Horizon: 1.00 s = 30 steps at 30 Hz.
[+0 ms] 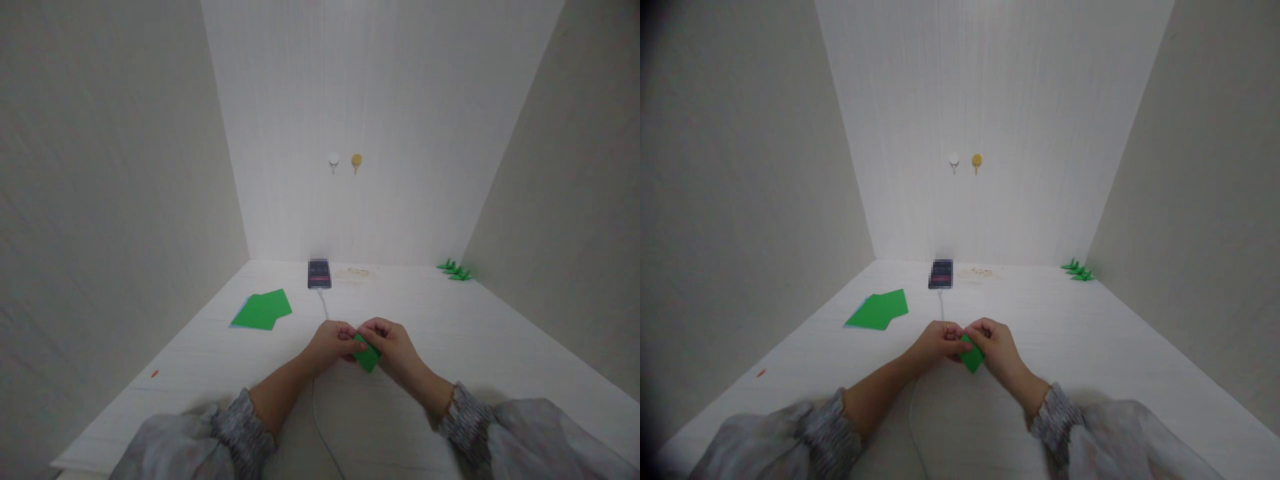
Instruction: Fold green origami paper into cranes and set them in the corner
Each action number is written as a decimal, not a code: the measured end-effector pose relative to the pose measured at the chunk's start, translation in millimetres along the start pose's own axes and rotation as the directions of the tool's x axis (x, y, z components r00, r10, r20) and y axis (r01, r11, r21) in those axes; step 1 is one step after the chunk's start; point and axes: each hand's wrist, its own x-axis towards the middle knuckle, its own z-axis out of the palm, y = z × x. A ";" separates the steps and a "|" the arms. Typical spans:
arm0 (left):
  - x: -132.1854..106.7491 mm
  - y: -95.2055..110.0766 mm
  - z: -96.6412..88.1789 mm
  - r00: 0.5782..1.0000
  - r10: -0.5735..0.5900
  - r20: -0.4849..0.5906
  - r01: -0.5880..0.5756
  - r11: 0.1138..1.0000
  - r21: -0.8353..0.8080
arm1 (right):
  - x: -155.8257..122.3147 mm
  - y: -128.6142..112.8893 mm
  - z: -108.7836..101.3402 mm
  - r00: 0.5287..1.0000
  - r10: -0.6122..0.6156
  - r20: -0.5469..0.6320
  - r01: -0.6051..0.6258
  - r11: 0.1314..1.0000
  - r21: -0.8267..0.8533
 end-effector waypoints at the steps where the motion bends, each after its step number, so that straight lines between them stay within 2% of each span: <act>1: 0.4 -0.7 0.3 1.000 -0.011 -0.005 0.011 1.000 0.013 | 0.3 -0.7 0.7 1.000 -0.003 0.009 0.003 1.000 -0.006; 5: 1.2 -1.1 0.9 0.999 -0.009 -0.033 0.010 0.999 0.042 | 2.1 -2.6 -0.7 0.999 0.008 0.034 -0.008 1.000 -0.003; 9: 0.9 0.1 0.7 0.999 -0.022 -0.033 0.022 1.000 0.001 | 1.0 -5.8 -1.3 1.000 0.012 0.024 -0.012 1.000 0.001; 18: -0.5 1.1 1.3 0.999 0.009 -0.034 -0.012 0.996 -0.086 | -0.6 -7.6 -2.8 0.998 -0.067 0.018 0.068 0.995 -0.074; 25: 2.9 -1.9 0.2 0.994 0.017 -0.112 -0.023 0.998 -0.053 | 0.8 -3.9 -3.2 0.997 -0.061 0.054 0.068 0.988 -0.137; 30: -0.2 3.8 1.7 0.983 0.059 -0.171 -0.079 0.991 -0.112 | 2.7 -2.0 -2.5 0.999 -0.034 0.028 0.036 0.998 -0.054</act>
